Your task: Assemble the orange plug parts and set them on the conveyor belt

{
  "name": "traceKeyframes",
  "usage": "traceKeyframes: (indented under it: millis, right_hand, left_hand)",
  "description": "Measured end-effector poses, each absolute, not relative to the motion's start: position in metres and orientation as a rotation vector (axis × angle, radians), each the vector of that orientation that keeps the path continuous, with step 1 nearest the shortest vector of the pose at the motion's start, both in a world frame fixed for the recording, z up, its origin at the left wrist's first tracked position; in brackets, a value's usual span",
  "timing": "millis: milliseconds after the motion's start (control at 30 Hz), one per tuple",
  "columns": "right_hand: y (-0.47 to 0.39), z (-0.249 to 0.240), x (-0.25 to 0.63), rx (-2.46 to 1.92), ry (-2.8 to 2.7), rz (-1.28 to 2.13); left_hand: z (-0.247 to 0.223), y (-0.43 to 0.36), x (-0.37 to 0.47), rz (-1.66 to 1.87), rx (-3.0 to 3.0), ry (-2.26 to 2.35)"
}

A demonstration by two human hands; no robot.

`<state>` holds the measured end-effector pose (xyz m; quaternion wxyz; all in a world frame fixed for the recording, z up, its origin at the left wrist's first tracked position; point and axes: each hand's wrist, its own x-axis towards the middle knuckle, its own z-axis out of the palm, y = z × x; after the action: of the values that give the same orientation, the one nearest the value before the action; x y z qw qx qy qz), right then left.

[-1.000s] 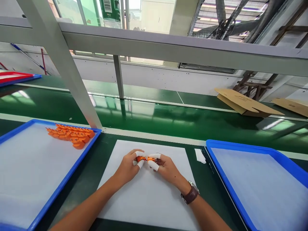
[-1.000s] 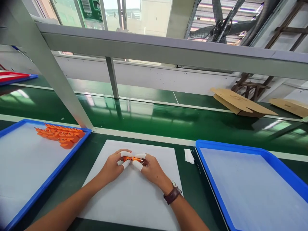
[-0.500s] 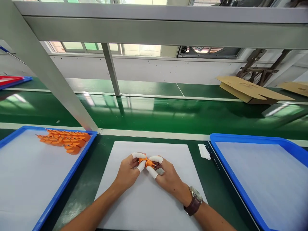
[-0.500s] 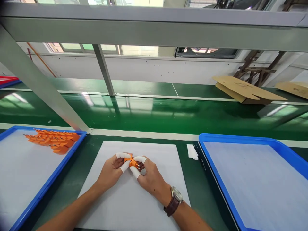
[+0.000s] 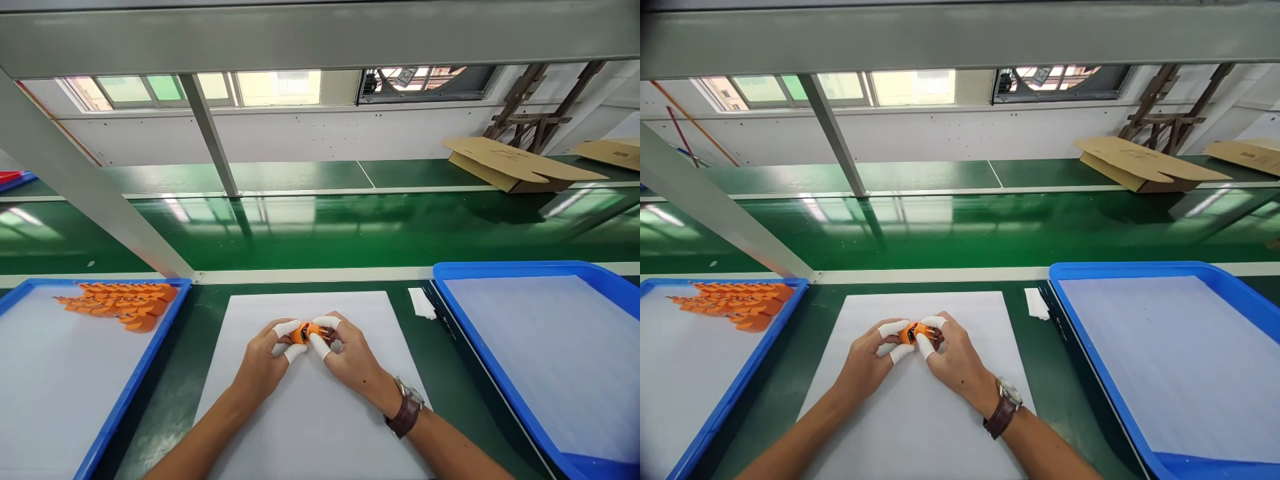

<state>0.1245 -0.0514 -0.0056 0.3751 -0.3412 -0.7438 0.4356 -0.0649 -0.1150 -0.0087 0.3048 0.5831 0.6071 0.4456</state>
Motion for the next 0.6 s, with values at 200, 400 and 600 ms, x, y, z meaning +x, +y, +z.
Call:
traceKeyframes:
  millis: [200, 400, 600]
  right_hand:
    - [-0.0517, -0.0066, 0.1248, -0.819, -1.898, 1.087]
    - [-0.0530, -0.0069, 0.1230, -0.745, -1.893, 1.068]
    - [-0.0540, -0.0107, 0.1229, -0.809, -1.952, 1.083]
  left_hand:
    - [-0.0151, -0.1140, -0.0658, 1.239, 1.911, 1.565]
    - [-0.0156, -0.1138, -0.0651, 1.190, 2.081, 1.581]
    - [-0.0155, -0.1122, -0.0614, 1.217, 2.187, 1.595]
